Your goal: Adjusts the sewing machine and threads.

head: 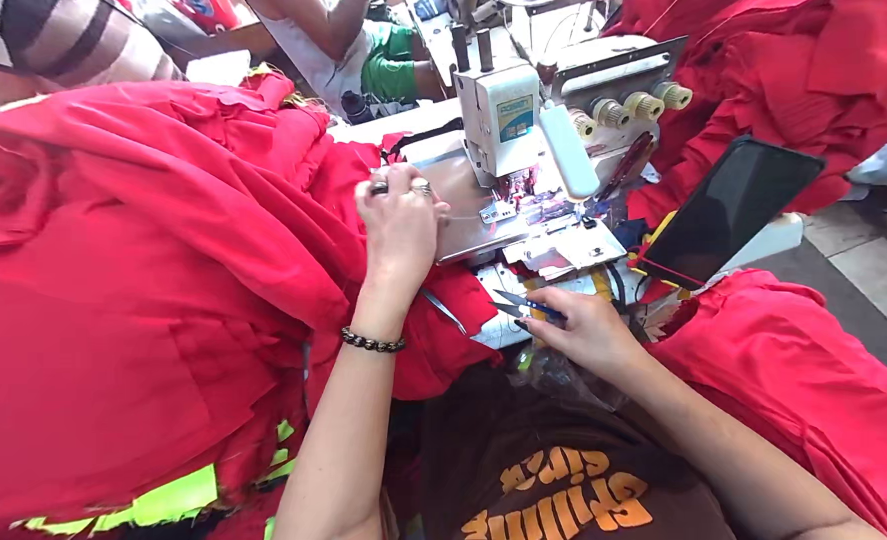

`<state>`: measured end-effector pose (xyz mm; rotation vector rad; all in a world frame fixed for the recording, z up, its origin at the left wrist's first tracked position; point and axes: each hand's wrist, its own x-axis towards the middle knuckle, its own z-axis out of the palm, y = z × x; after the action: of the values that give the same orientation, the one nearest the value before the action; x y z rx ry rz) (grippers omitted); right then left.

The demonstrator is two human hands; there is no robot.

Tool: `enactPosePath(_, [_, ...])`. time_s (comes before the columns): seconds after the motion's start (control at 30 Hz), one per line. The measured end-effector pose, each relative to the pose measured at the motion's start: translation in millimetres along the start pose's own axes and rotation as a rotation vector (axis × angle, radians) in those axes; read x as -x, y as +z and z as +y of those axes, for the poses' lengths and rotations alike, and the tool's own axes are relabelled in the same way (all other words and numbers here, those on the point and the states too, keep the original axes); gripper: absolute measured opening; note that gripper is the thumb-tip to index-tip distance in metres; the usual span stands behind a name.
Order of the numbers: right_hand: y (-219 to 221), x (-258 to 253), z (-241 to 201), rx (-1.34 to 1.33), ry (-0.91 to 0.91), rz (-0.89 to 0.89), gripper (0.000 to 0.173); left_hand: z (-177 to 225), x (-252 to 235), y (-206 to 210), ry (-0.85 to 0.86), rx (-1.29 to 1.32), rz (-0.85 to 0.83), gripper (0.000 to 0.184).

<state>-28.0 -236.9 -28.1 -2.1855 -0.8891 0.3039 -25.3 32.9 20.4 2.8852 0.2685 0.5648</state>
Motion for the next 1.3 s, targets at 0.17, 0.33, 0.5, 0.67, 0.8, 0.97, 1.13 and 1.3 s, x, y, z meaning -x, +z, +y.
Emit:
enactPosePath(0.17, [-6, 6, 11, -0.02, -0.018, -0.079, 0.04, -37, 11, -53, -0.088, -0.341, 0.29, 0.03])
enactPosePath(0.33, [-8, 13, 14, -0.046, 0.013, -0.189, 0.041, -53, 38, -79, -0.272, -0.542, 0.205, 0.02])
enactPosePath(0.5, [-7, 17, 10, -0.053, -0.036, -0.245, 0.039, 8, 38, -53, -0.024, 0.13, 0.021, 0.032])
enactPosePath(0.67, [-12, 26, 6, -0.006, -0.103, -0.173, 0.037, 26, -1, 22, -0.004, 0.339, -0.076, 0.018])
enactPosePath(0.8, [-19, 33, 16, 0.028, -0.034, -0.155, 0.039, -7, -18, 17, -0.209, 0.147, -0.004, 0.033])
enactPosePath(0.97, [-19, 36, 26, 0.029, 0.012, -0.157, 0.038, -21, -12, 1, -0.302, 0.051, 0.099, 0.023])
enactPosePath(1.13, [-12, 31, 17, -0.005, 0.018, -0.19, 0.039, 17, -16, 11, -0.093, 0.466, -0.052, 0.037])
enactPosePath(1.3, [-12, 29, 11, -0.002, -0.024, -0.108, 0.039, 18, -29, 22, -0.135, 0.327, -0.125, 0.02])
